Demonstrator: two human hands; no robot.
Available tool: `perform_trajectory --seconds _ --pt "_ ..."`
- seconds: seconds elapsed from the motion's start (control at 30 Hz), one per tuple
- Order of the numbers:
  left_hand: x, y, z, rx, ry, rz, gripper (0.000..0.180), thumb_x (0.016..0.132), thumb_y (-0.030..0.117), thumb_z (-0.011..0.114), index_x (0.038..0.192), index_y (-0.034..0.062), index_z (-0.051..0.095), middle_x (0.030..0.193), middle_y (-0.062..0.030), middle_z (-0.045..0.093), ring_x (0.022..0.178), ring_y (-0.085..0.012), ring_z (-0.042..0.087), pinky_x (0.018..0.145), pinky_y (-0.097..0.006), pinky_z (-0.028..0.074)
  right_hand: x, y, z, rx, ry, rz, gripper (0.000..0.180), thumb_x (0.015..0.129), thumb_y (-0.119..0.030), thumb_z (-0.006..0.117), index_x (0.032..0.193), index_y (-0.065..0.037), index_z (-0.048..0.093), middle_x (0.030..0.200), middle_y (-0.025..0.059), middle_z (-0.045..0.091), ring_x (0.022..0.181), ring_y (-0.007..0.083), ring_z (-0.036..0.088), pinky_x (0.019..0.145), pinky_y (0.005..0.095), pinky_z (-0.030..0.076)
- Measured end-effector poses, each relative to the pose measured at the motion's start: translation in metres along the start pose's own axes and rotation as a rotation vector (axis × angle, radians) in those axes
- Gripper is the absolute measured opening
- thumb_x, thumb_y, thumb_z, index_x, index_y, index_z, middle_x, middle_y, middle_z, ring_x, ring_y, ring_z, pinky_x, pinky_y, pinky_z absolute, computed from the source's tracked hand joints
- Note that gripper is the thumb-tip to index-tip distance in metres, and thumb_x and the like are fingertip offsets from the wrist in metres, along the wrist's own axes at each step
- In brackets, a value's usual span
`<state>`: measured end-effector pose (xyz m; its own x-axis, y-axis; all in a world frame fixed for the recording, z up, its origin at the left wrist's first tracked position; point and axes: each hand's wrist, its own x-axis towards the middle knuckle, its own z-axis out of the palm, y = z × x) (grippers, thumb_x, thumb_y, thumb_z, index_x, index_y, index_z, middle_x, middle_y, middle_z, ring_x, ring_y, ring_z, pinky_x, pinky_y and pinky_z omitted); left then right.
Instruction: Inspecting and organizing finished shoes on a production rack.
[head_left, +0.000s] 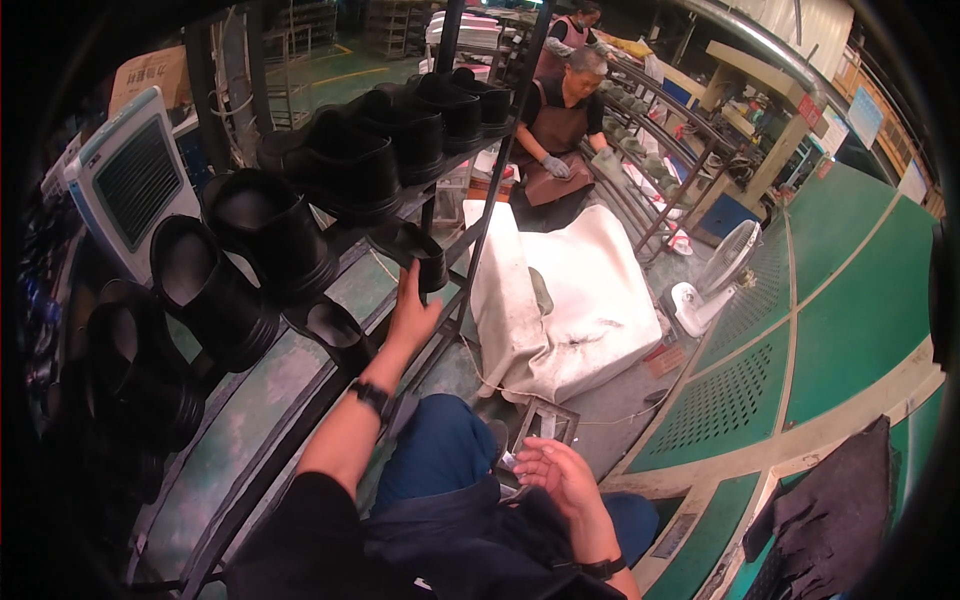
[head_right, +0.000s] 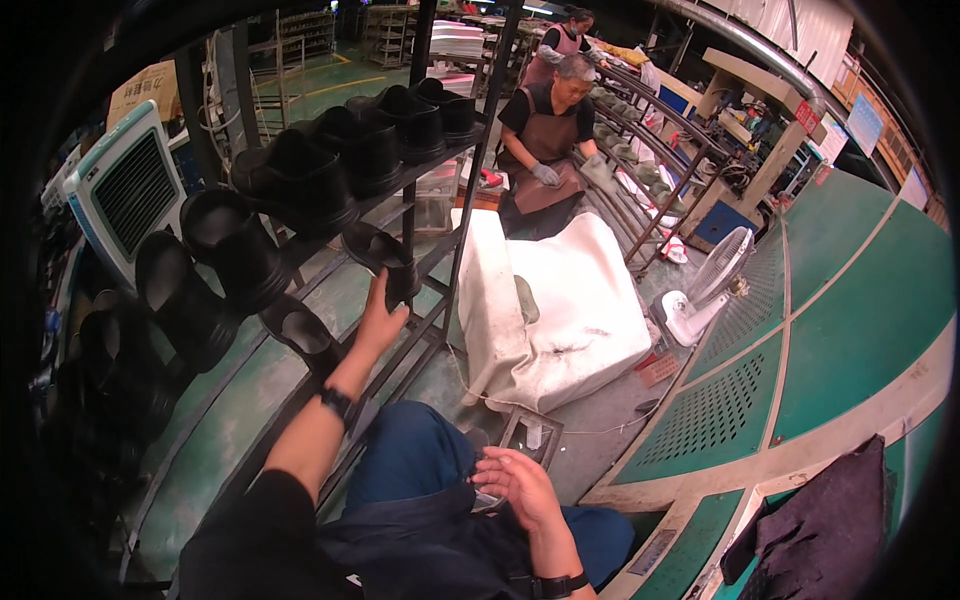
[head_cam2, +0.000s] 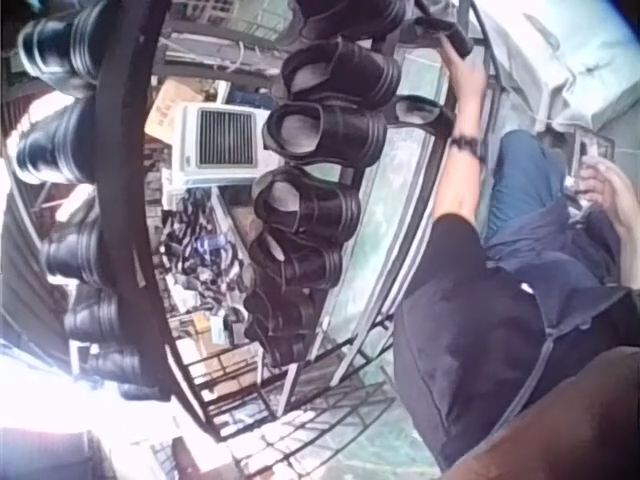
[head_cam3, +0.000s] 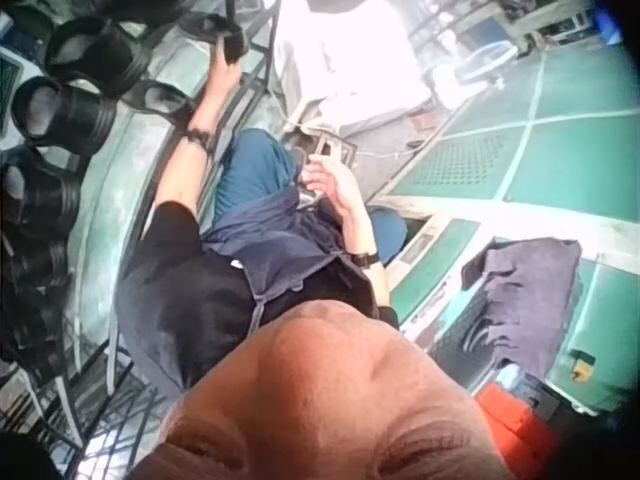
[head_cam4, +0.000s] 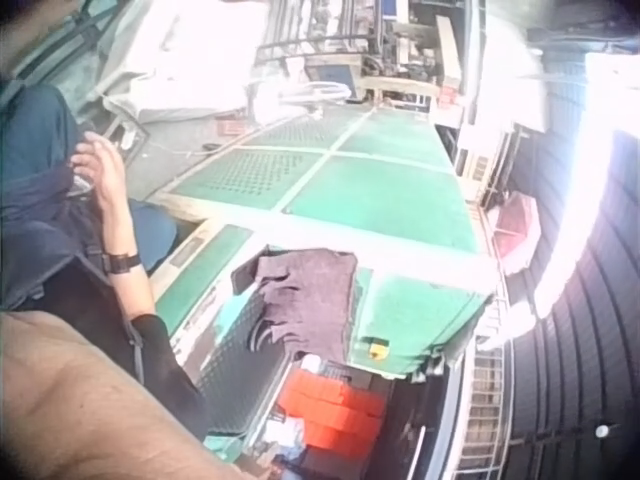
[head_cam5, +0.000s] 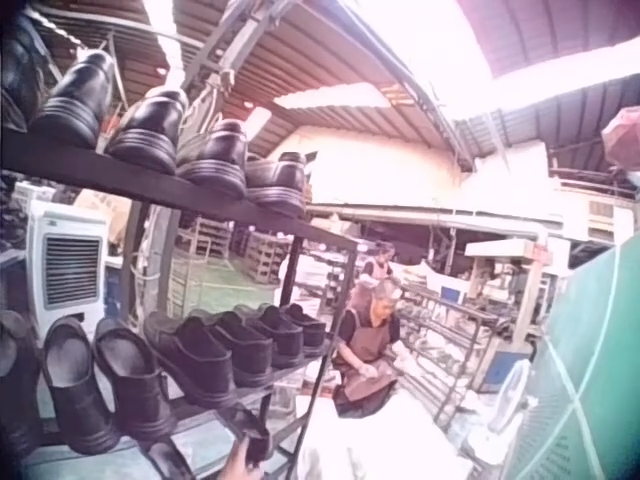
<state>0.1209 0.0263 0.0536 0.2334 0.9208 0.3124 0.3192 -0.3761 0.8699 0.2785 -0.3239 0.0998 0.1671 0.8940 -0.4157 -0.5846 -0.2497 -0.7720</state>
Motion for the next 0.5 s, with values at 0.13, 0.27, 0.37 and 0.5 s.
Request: perform_trajectory --seconds 0.13,0.27,0.37,0.5 --pt "-0.094 0.036 -0.070 0.255 -0.007 0.406 0.067 0.080 0.010 0.068 0.145 0.0084 0.047 0.156 -0.0168 0.037 0.146 -0.0385 0.032 0.119 -0.044 0.028 0.006 -0.001 -0.008 -0.025 0.016 0.029 0.036 0.101 -0.018 0.053 0.128 0.005 0.058 0.107 0.0161 0.069 0.095 0.0271 0.071 0.081 0.0364 0.057" --pt "-0.119 0.020 -0.126 0.535 0.247 0.293 0.071 0.076 0.016 0.077 0.141 0.0112 0.049 0.161 -0.0203 0.024 0.146 -0.0428 0.028 0.117 -0.053 0.029 0.017 -0.004 -0.009 -0.060 -0.005 0.050 0.036 0.101 -0.019 0.053 0.127 0.005 0.058 0.106 0.0153 0.069 0.094 0.0261 0.071 0.080 0.0355 0.058" --pt "-0.112 -0.011 -0.134 0.353 0.193 0.012 0.073 0.075 0.021 0.082 0.140 0.0123 0.049 0.164 -0.0229 0.013 0.146 -0.0438 0.028 0.113 -0.048 0.037 0.028 -0.011 -0.002 -0.072 -0.050 0.035 0.036 0.101 -0.020 0.054 0.127 0.004 0.058 0.106 0.0147 0.069 0.094 0.0252 0.071 0.080 0.0349 0.058" --pt "-0.116 -0.059 -0.121 0.244 0.129 -0.032 0.075 0.077 0.021 0.082 0.142 0.0104 0.047 0.164 -0.0239 0.010 0.147 -0.0434 0.026 0.112 -0.045 0.039 0.037 -0.035 0.008 -0.151 -0.078 0.001 0.035 0.101 -0.021 0.053 0.128 0.001 0.059 0.109 0.0135 0.069 0.095 0.0238 0.070 0.080 0.0344 0.058"
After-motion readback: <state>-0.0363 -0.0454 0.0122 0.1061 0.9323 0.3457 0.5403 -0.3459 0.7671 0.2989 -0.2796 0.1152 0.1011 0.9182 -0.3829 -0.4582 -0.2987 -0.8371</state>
